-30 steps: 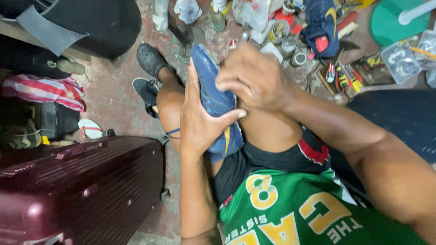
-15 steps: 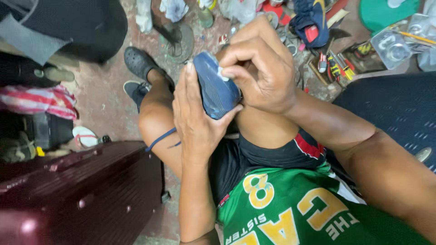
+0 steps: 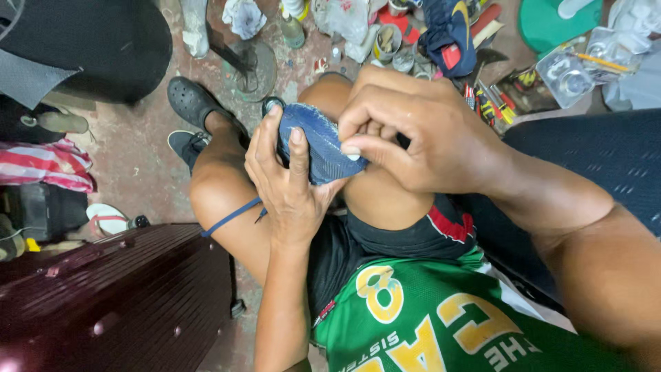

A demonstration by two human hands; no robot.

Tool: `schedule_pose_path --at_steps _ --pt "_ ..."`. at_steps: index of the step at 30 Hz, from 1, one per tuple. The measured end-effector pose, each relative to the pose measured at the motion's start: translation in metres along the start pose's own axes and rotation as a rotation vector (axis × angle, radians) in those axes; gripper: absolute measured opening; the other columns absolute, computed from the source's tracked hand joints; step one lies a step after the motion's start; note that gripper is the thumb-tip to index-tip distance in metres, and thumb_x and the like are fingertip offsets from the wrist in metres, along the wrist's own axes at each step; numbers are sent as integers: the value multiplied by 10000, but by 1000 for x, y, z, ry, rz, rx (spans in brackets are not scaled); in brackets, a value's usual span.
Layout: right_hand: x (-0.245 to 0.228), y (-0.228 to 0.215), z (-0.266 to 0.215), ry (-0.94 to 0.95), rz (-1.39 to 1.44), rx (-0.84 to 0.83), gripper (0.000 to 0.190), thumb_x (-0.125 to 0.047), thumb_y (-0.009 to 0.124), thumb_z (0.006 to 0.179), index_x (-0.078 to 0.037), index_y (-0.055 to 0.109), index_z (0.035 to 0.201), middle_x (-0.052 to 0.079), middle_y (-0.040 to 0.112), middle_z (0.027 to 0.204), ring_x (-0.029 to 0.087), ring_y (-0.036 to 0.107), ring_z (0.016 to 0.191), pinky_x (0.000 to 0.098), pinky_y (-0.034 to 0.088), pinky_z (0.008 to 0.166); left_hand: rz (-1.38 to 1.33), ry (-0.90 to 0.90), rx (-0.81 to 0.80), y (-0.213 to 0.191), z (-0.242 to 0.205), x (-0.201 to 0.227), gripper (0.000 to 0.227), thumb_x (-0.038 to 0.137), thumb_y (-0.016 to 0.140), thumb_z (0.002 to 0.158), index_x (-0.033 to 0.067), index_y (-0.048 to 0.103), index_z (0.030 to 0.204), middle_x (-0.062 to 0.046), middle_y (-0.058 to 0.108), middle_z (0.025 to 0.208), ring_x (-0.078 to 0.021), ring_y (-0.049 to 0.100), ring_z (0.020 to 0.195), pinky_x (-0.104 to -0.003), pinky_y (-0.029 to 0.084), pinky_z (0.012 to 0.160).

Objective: The person scrubs the sole of a blue slipper with a small brush, then picks up a black slipper and scrapes its sole with a small tool to remove debris. The person continues to scrape and clean the black slipper's sole.

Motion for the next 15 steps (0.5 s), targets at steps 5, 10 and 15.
schedule_pose_path --at_steps 5,10,15 --pt "-11 1 -5 -94 -116 17 160 -31 745 936 -13 634 1050 99 614 1021 181 665 837 272 530 718 -14 -17 68 6 -7 -2 1039 651 835 886 239 244 1636 -143 379 1604 -405 458 1415 -538 383 1154" --pt "6 9 -5 48 -46 -28 148 -34 748 946 -18 636 1042 89 592 983 152 652 779 272 513 679 75 57 62 5 -13 11 973 589 845 847 280 303 1593 -130 413 1576 -379 443 1406 -538 350 1186" --pt "15 20 -10 132 44 -177 140 -7 715 871 -36 666 998 70 601 941 154 662 717 263 513 626 -195 -22 98 2 -30 12 1143 648 929 741 145 309 1560 -168 434 1523 -366 449 1415 -581 288 1253"
Point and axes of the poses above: each hand's wrist, its own z-axis towards the middle knuckle, its own y-axis out of the palm, x = y × z, the point moved 9 cm from there along z, towards the middle knuckle
